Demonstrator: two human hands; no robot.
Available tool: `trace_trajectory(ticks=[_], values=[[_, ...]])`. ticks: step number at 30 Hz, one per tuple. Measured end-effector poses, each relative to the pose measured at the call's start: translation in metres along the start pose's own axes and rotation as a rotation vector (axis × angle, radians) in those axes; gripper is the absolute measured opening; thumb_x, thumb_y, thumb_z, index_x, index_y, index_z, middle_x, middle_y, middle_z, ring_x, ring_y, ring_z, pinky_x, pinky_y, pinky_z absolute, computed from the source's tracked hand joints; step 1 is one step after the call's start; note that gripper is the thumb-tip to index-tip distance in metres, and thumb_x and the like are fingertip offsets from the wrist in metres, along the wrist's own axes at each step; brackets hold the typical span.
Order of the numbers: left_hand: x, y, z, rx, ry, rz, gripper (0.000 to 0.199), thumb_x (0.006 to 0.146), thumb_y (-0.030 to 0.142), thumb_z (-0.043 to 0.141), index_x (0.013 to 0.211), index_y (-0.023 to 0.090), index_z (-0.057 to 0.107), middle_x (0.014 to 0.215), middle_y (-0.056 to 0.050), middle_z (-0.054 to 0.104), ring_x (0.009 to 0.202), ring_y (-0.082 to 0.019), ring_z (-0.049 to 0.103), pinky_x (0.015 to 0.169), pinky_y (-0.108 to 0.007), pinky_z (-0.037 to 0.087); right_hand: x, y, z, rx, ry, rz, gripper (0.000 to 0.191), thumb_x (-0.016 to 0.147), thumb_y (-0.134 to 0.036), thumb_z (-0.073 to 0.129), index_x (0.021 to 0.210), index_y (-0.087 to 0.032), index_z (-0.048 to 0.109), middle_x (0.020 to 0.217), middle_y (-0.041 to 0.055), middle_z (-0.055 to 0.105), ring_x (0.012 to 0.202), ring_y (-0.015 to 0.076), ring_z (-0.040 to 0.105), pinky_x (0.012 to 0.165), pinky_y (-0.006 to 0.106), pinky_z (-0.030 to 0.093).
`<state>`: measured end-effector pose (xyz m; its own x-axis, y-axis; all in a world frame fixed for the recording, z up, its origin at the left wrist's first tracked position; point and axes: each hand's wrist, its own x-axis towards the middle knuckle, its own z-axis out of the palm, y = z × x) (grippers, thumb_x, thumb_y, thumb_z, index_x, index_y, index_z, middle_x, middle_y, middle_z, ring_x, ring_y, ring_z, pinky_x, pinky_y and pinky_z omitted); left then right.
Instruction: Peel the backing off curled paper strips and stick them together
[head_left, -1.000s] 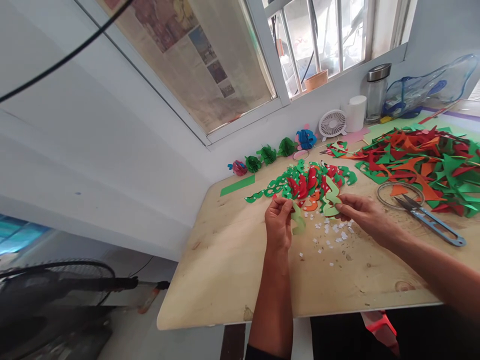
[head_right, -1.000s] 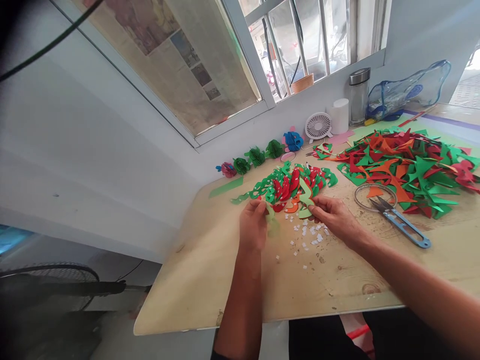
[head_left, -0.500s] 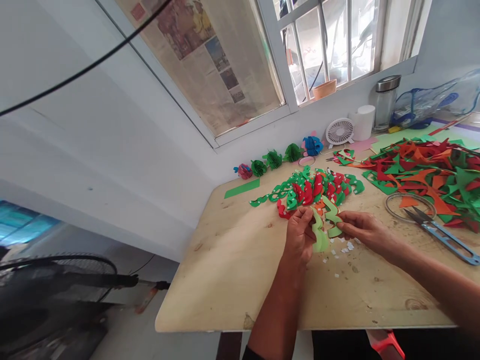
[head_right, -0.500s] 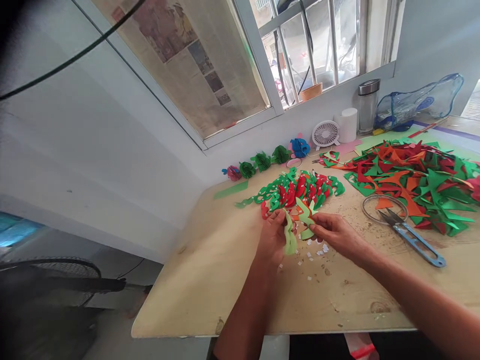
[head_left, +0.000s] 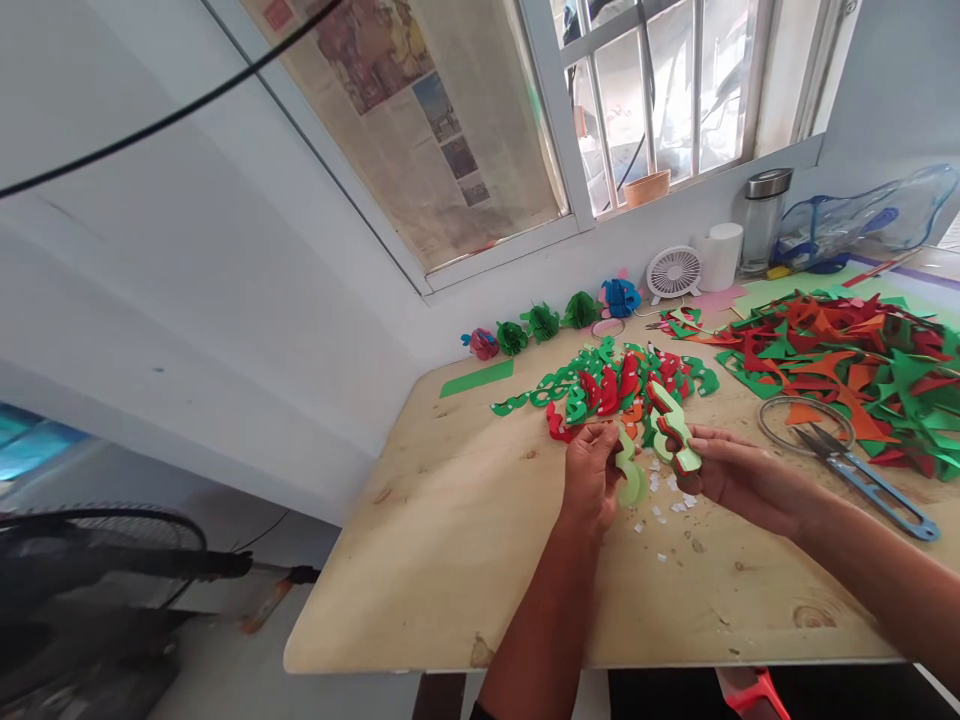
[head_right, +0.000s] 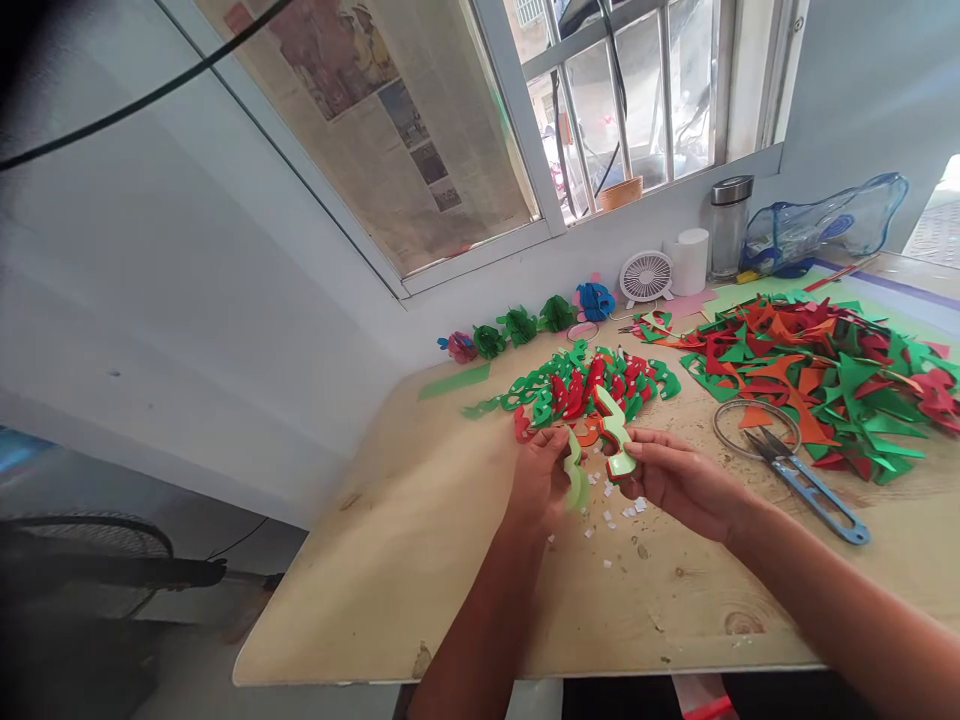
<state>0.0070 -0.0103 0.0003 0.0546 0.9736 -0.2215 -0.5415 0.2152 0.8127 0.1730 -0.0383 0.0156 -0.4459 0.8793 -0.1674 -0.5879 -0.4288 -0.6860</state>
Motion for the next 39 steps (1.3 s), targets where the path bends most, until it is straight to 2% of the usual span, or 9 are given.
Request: trace_trajectory(ticks=[12, 20, 27, 34, 39], values=[[-0.0034, -0.0029, 0.0035, 0.098, 0.008, -0.050, 0.047, 0.050, 0.044, 0.079, 0.073, 0.017, 0.048, 0.052, 0.006, 0.049, 0.042, -0.007, 0.051, 0.034, -0.015, 0.023, -0.0023, -0.0003, -0.0020, 0.083, -0.032, 0.026, 0.014, 0.069, -0.020, 0.072, 0.083, -0.020, 0.072, 0.078, 0.0013, 0.067, 0.066, 0.0108, 0.056, 0.063, 0.024, 0.047], [-0.0014, -0.0052, 0.0017, 0.209, 0.015, -0.023, 0.048, 0.053, 0.048, 0.077, 0.072, 0.017, 0.046, 0.053, 0.004, 0.054, 0.042, -0.010, 0.054, 0.032, -0.016, 0.024, -0.0046, -0.0016, -0.0011, 0.061, -0.069, 0.012, 0.012, 0.070, -0.021, 0.070, 0.082, -0.018, 0.072, 0.076, 0.0017, 0.067, 0.065, 0.0111, 0.057, 0.062, 0.023, 0.047], [-0.0018, -0.0031, 0.0037, 0.179, 0.032, -0.013, 0.050, 0.050, 0.050, 0.078, 0.073, 0.017, 0.046, 0.051, 0.006, 0.050, 0.044, -0.012, 0.058, 0.032, -0.016, 0.022, -0.0024, -0.0013, -0.0027, 0.043, -0.037, 0.008, 0.014, 0.069, -0.022, 0.072, 0.082, -0.018, 0.072, 0.076, 0.0020, 0.066, 0.065, 0.0114, 0.056, 0.062, 0.024, 0.046], [-0.0013, -0.0018, 0.0027, 0.159, 0.062, 0.021, 0.049, 0.052, 0.050, 0.077, 0.073, 0.016, 0.049, 0.053, 0.005, 0.052, 0.042, -0.009, 0.053, 0.034, -0.016, 0.025, -0.0025, 0.0005, -0.0001, -0.134, 0.005, -0.007, 0.010, 0.071, -0.027, 0.070, 0.079, -0.020, 0.071, 0.077, 0.0036, 0.065, 0.065, 0.0138, 0.054, 0.059, 0.026, 0.044], [-0.0026, -0.0033, 0.0055, 0.202, 0.101, 0.086, 0.046, 0.055, 0.052, 0.075, 0.070, 0.016, 0.049, 0.054, 0.004, 0.054, 0.038, -0.005, 0.043, 0.034, -0.017, 0.030, 0.0016, 0.0045, -0.0019, -0.339, 0.066, -0.023, 0.020, 0.072, -0.035, 0.070, 0.085, -0.020, 0.072, 0.088, 0.0075, 0.067, 0.074, 0.0176, 0.056, 0.068, 0.030, 0.046]])
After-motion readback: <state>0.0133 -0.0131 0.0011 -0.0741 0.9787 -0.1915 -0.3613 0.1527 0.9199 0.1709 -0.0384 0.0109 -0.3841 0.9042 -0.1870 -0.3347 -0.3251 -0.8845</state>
